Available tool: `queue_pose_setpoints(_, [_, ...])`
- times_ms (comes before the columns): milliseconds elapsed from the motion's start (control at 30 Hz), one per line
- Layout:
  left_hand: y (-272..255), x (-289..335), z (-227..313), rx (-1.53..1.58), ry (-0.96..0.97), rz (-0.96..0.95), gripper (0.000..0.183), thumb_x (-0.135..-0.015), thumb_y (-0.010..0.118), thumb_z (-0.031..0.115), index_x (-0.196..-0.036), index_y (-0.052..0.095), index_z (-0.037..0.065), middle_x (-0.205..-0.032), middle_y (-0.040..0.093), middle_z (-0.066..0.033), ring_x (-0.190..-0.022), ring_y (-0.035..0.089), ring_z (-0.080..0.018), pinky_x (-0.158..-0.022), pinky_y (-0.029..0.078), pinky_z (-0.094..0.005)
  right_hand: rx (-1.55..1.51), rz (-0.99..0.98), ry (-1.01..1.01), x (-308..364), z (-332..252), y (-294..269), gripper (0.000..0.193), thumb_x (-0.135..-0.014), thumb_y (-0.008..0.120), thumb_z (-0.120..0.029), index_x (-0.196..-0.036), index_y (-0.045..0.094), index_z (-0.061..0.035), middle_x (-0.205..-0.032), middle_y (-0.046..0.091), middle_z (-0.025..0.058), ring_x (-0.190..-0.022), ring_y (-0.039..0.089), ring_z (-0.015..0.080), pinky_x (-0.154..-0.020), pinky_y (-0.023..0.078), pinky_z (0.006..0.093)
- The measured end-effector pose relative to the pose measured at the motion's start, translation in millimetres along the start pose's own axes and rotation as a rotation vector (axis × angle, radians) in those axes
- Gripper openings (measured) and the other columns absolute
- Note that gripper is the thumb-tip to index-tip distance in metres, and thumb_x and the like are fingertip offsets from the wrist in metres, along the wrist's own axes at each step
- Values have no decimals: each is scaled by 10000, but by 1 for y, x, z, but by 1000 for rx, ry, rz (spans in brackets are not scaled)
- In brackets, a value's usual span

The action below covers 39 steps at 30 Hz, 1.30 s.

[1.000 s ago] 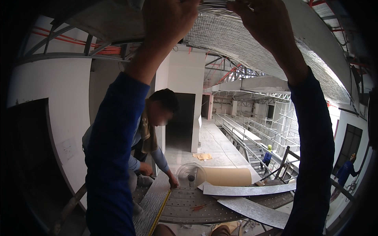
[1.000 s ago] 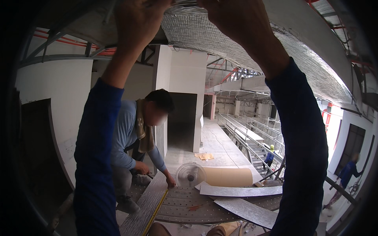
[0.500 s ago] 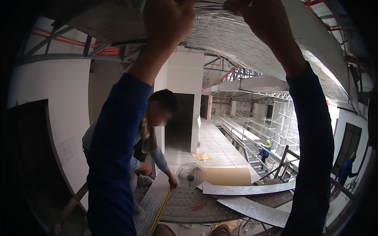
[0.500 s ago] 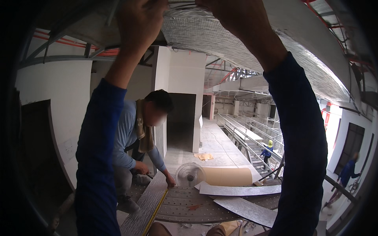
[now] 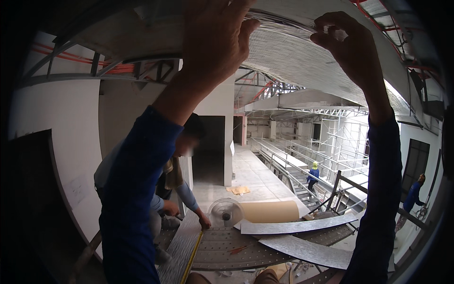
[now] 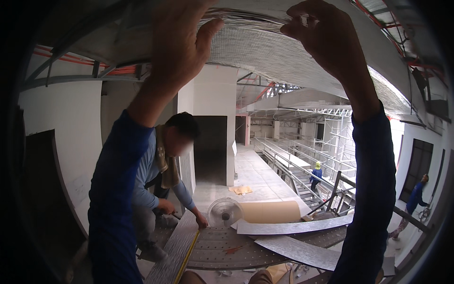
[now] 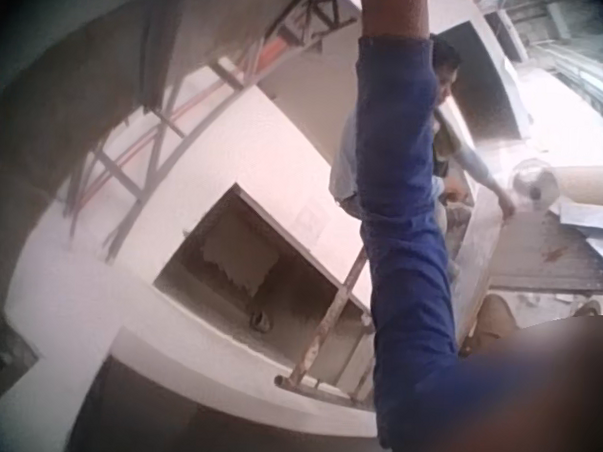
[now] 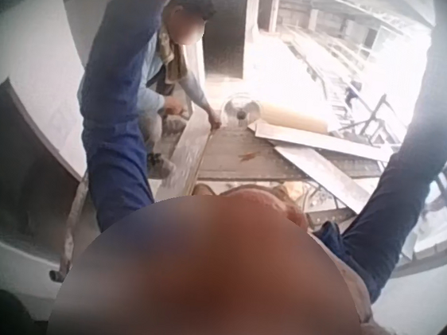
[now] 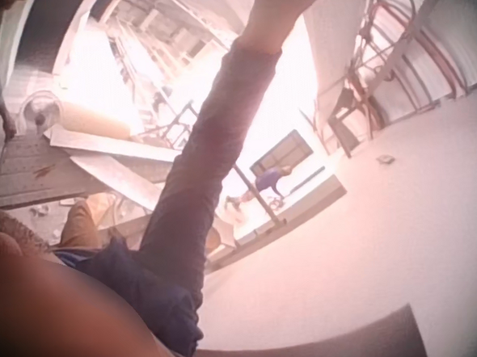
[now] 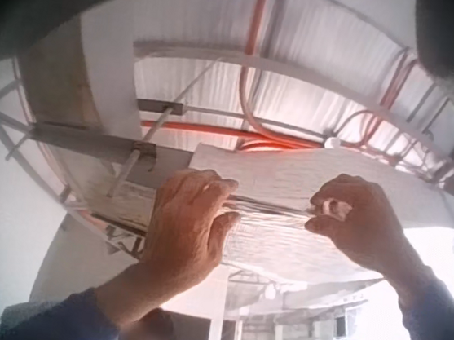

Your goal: The person tapes a flexible mesh to the ceiling, then lifts and fits a large ceiling panel into place. A coworker measures and cuts another panel nearby. The person handles the mesh, tape, and panel by hand while working on scaffolding.

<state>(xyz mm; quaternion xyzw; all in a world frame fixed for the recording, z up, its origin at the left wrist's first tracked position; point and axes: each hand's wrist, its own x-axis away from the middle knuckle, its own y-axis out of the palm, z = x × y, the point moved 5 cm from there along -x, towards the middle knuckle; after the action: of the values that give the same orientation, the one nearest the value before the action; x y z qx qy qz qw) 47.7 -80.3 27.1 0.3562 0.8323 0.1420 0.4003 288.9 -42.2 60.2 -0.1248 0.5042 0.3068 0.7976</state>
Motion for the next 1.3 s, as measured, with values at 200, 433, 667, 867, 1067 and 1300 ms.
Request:
queue_pose_setpoints(200, [31, -28, 3, 180, 44, -108, 218, -824, 775, 64, -1016, 682, 17, -953, 677, -139, -979, 620, -365, -898, 469, -477, -41, 49, -18, 10, 19, -4, 155, -915, 777, -174, -1029, 744, -74, -1031, 733, 35, -964, 695, 170, -902, 533, 357])
queue_pose_setpoints(433, [49, -40, -3, 219, 2, -173, 114, -855, 759, 86, -821, 681, 10, -825, 656, -154, -870, 616, -377, -778, 490, -503, 36, 76, -99, 3, 15, -6, 132, -938, 707, -141, -1031, 744, -55, -1050, 725, 96, -1002, 687, 260, -914, 521, 402])
queue_pose_setpoints(667, [50, -40, -2, 185, -24, -169, 122, -856, 754, 83, -812, 682, -5, -801, 655, -175, -839, 621, -380, -765, 499, -495, 78, 156, -81, 2, -9, -12, 120, -854, 689, -116, -843, 713, 2, -881, 676, 169, -905, 642, 374, -814, 503, 456])
queue_pose_setpoints(867, [52, -41, -3, 224, -98, -186, 139, -849, 764, 86, -787, 686, -11, -788, 666, -184, -838, 626, -383, -758, 505, -489, 72, 174, 33, 2, -11, -13, 139, -841, 696, -117, -802, 699, 17, -874, 673, 181, -888, 650, 372, -797, 506, 454])
queue_pose_setpoints(1067, [53, -43, -5, 238, -125, -161, 127, -842, 765, 79, -796, 698, -18, -801, 680, -188, -861, 640, -384, -792, 517, -480, 82, 190, 19, 1, -7, -10, 147, -836, 711, -120, -812, 728, 25, -876, 684, 185, -849, 668, 355, -768, 519, 447])
queue_pose_setpoints(1300, [53, -41, -3, 215, -69, -133, 87, -840, 743, 48, -827, 678, -9, -812, 674, -178, -868, 639, -389, -812, 503, -497, 13, 185, 118, -5, 9, -10, 138, -816, 751, -109, -834, 736, 27, -867, 683, 180, -823, 685, 325, -737, 528, 414])
